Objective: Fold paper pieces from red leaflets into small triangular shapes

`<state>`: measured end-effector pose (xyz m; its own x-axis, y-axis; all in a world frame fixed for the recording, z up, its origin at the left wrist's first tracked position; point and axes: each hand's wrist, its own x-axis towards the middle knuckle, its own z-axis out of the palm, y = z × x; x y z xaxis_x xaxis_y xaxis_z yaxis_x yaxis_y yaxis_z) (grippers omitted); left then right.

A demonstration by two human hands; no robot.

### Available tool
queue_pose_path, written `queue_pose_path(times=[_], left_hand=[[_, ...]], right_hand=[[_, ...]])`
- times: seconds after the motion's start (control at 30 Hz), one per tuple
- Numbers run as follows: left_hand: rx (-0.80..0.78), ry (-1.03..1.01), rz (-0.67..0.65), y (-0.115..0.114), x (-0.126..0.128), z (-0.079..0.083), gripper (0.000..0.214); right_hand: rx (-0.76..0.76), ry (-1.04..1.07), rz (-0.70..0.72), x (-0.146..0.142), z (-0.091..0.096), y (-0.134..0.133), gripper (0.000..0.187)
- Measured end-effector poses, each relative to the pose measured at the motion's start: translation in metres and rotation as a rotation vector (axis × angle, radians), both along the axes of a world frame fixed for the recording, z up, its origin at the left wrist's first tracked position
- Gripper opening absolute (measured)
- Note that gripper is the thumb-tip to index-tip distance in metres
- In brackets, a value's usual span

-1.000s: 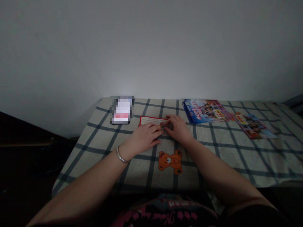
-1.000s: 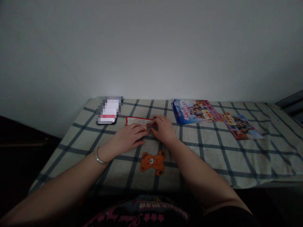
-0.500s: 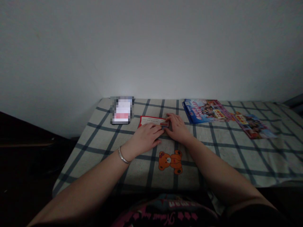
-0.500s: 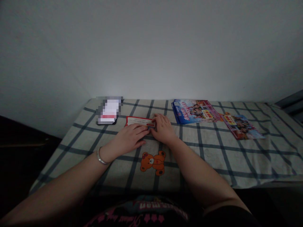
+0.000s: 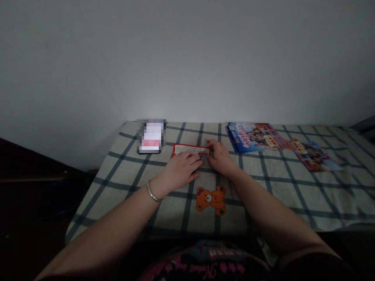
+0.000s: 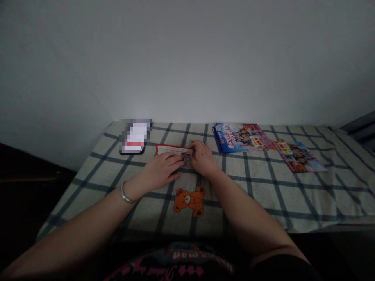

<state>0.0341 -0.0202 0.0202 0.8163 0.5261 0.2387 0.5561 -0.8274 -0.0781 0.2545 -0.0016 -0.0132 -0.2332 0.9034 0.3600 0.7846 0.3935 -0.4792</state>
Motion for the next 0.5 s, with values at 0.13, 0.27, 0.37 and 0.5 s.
queue_pose_path(times=[0.13,0.27,0.37,0.5], left_hand=[[0.001,-0.006,0.002,0.0009,-0.0002,-0.001,0.037],[-0.001,-0.022,-0.012,0.0016,-0.0011,-0.0026,0.037],[0.001,-0.032,-0.016,0.0017,-0.0022,-0.0046,0.038],[0.005,-0.033,-0.002,0.0016,-0.0011,-0.0056,0.037]], right_hand=[[-0.002,0.023,0.001,-0.0002,0.0,-0.0005,0.035],[0.006,0.026,-0.01,-0.0001,-0.0001,-0.0012,0.036],[0.004,0.023,-0.009,0.0006,0.0003,-0.0016,0.038],[-0.011,0.013,-0.008,0.0005,0.0024,-0.0025,0.039]])
